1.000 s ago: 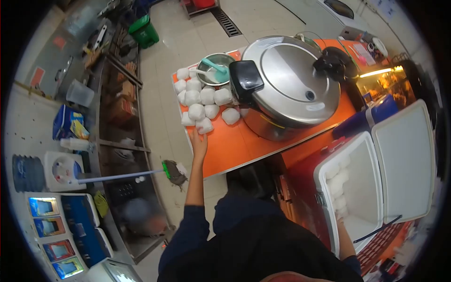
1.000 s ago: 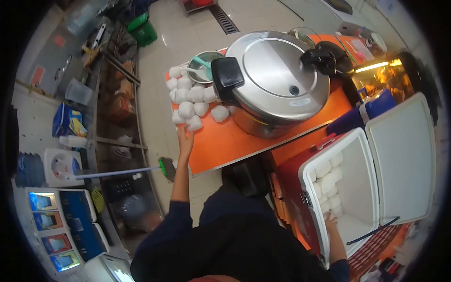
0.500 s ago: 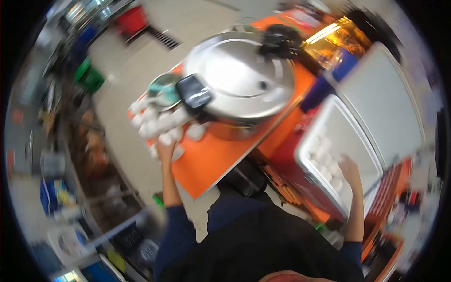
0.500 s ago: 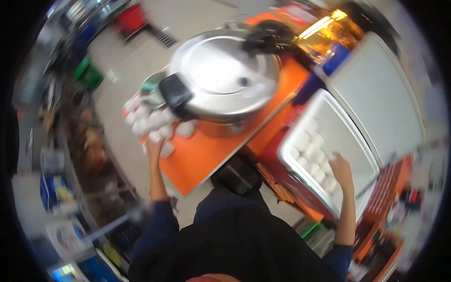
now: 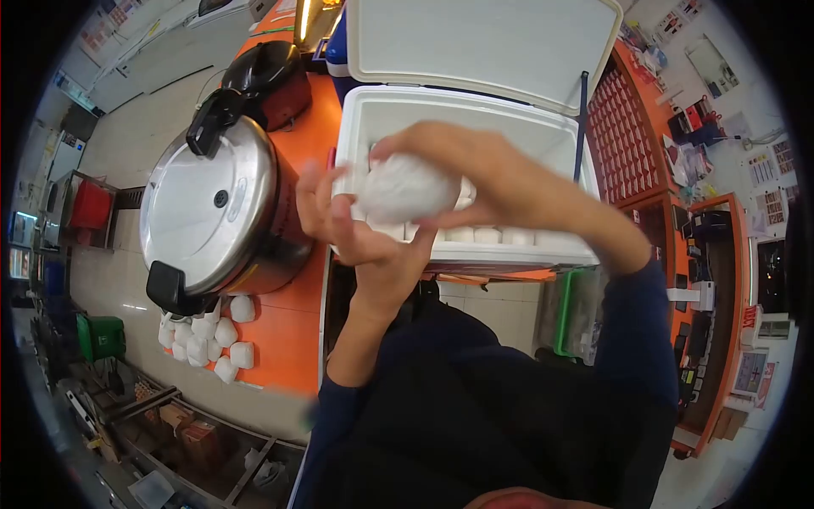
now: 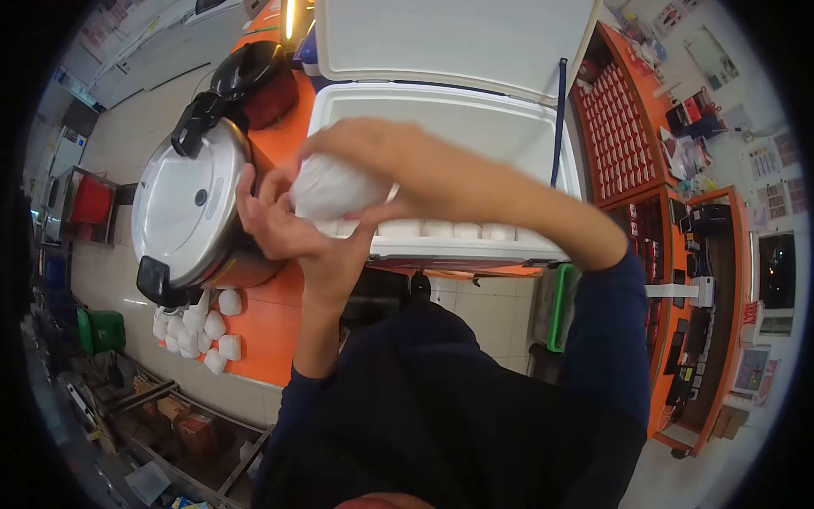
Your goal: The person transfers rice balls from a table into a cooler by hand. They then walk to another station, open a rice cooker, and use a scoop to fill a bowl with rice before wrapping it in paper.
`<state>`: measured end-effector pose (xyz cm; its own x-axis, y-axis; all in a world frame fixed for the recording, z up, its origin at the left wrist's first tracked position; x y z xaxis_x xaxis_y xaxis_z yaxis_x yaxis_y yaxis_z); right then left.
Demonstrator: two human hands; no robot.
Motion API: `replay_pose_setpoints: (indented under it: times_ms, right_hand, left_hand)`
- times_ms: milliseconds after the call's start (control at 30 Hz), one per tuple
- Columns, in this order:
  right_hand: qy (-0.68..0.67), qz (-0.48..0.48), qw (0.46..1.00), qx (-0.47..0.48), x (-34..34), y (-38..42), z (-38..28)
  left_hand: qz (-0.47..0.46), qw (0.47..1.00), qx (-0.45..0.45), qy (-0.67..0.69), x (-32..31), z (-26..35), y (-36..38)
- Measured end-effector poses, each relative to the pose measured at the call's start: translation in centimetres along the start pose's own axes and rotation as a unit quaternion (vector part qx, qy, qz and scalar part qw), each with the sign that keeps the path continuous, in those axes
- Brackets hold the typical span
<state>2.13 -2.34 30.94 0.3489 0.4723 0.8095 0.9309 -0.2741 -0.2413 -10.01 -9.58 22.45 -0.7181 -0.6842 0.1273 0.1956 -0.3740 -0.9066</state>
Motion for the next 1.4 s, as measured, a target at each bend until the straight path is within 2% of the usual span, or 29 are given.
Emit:
replay_pose_setpoints:
  times_ms: [33, 67, 100, 133, 200, 267, 300, 333, 400, 433, 467, 500, 533, 567, 600, 633, 667, 700, 800, 867, 933, 1000, 1067, 1133, 1200, 1267, 1333, 1367, 1400]
  right_hand:
    - [0.041, -0.029, 0.999, -0.004, 0.8, 0.8, 2.4]
    - [0.082, -0.06, 0.995, -0.006, 1.0, 1.7, 5.1]
    - [0.134, -0.152, 0.977, -0.067, 0.3, 2.6, 8.1]
    - [0.183, -0.24, 0.945, -0.127, -0.9, 4.0, 11.4]
    - [0.302, -0.364, 0.878, -0.07, -5.5, 8.2, 20.2]
    - [0.386, -0.499, 0.774, -0.054, -10.3, 12.6, 27.0]
    - [0.393, -0.513, 0.761, -0.047, -12.6, 15.2, 30.0]
    - [0.402, -0.527, 0.748, -0.038, -14.6, 17.9, 33.3]
    - [0.377, -0.525, 0.745, -0.165, -18.5, 23.6, 39.2]
    - [0.348, -0.56, 0.73, -0.178, -16.7, 22.7, 36.5]
    - [0.334, -0.534, 0.753, -0.191, -16.9, 23.6, 37.6]
    - [0.317, -0.537, 0.763, -0.171, -16.5, 24.7, 38.3]
    - [0.3, -0.541, 0.772, -0.147, -15.9, 25.4, 38.4]
    - [0.309, -0.518, 0.783, -0.152, -16.5, 27.2, 40.0]
    - [0.342, -0.438, 0.824, -0.108, -16.2, 28.1, 40.2]
    - [0.356, -0.372, 0.835, -0.196, -16.1, 27.9, 40.0]
    - [0.362, -0.37, 0.817, -0.254, -16.2, 28.3, 40.3]
    - [0.376, -0.351, 0.826, -0.23, -16.4, 29.2, 40.6]
    - [0.427, -0.355, 0.804, -0.215, -14.9, 27.9, 39.0]
    - [0.433, -0.498, 0.717, -0.226, -13.6, 23.7, 34.4]
    - [0.425, -0.51, 0.709, -0.237, -13.3, 20.8, 34.0]
    - [0.419, -0.521, 0.701, -0.248, -12.8, 17.6, 32.6]
    - [0.37, -0.274, 0.843, -0.28, -11.4, 12.6, 28.3]
    - [0.322, -0.147, 0.904, -0.242, -10.1, 5.5, 18.4]
    - [0.269, -0.046, 0.945, -0.182, -9.9, 0.6, 9.3]
    - [0.061, 0.032, 0.969, -0.238, -12.0, -0.4, 4.0]
    - [-0.071, 0.081, 0.985, -0.136, -16.6, -1.9, -1.1]
    - [-0.095, 0.043, 0.983, -0.152, -19.3, -3.3, -2.7]
    - [-0.279, -0.042, 0.913, -0.294, -22.9, -4.1, -2.6]
  left_hand:
    - [-0.01, 1.0, -0.001, 0.01, -0.6, 0.0, -0.1]
    - [-0.048, 0.997, 0.026, -0.046, -0.3, 0.3, 0.2]
    - [-0.061, 0.994, 0.052, -0.07, 0.4, 0.3, 1.1]
    - [-0.075, 0.99, 0.078, -0.095, 1.1, 0.2, 2.1]
    - [-0.089, 0.98, 0.135, -0.12, 2.8, -0.1, 4.6]
    - [-0.072, 0.959, 0.229, -0.153, 5.1, -0.6, 7.7]
    - [-0.07, 0.957, 0.232, -0.16, 6.5, -0.4, 9.0]
    - [-0.065, 0.935, 0.277, -0.21, 8.3, -0.6, 10.4]
    - [-0.045, 0.902, 0.326, -0.28, 12.0, -0.7, 12.7]
    - [-0.046, 0.875, 0.378, -0.299, 14.1, -0.7, 14.0]
    - [-0.042, 0.841, 0.43, -0.324, 16.5, -0.5, 15.4]
    - [-0.047, 0.824, 0.402, -0.397, 18.7, -0.4, 17.1]
    - [-0.024, 0.805, 0.455, -0.38, 20.9, -0.3, 19.1]
    - [0.004, 0.787, 0.502, -0.359, 23.0, -0.4, 21.1]
    - [-0.019, 0.773, 0.498, -0.393, 25.3, -1.1, 23.8]
    - [-0.041, 0.759, 0.496, -0.42, 27.3, -2.2, 26.6]
    - [-0.043, 0.743, 0.521, -0.418, 28.9, -3.2, 28.8]
    - [-0.05, 0.731, 0.546, -0.406, 30.3, -4.7, 30.5]
    - [-0.051, 0.666, 0.605, -0.432, 34.6, -10.6, 34.6]
    - [-0.054, 0.657, 0.604, -0.448, 37.1, -14.5, 35.0]
    - [-0.146, 0.593, 0.634, -0.474, 38.3, -17.9, 34.7]
    - [-0.16, 0.583, 0.639, -0.475, 39.5, -20.7, 35.9]
    - [-0.176, 0.574, 0.644, -0.474, 40.1, -22.9, 38.1]
    - [-0.208, 0.6, 0.592, -0.496, 39.4, -23.1, 40.1]
    - [-0.215, 0.64, 0.596, -0.435, 36.8, -19.9, 38.8]
    - [-0.219, 0.683, 0.643, -0.266, 34.1, -17.2, 37.4]
    - [-0.169, 0.751, 0.617, -0.162, 30.5, -15.1, 37.2]
    - [-0.185, 0.789, 0.571, -0.133, 28.8, -13.9, 34.7]
    - [-0.201, 0.821, 0.525, -0.1, 27.1, -11.9, 30.9]
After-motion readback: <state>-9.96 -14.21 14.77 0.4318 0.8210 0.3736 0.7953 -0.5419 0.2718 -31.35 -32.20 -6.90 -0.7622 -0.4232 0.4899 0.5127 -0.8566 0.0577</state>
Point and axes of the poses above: each hand's wrist, its own y-axis away from the middle knuckle, its own x-axis out of the back of the hand, z = x × y, the point moved 4 cm from there along -y, towards the middle knuckle, and after that the axes turned 6 degrees about -z, right-handed, at the moved point
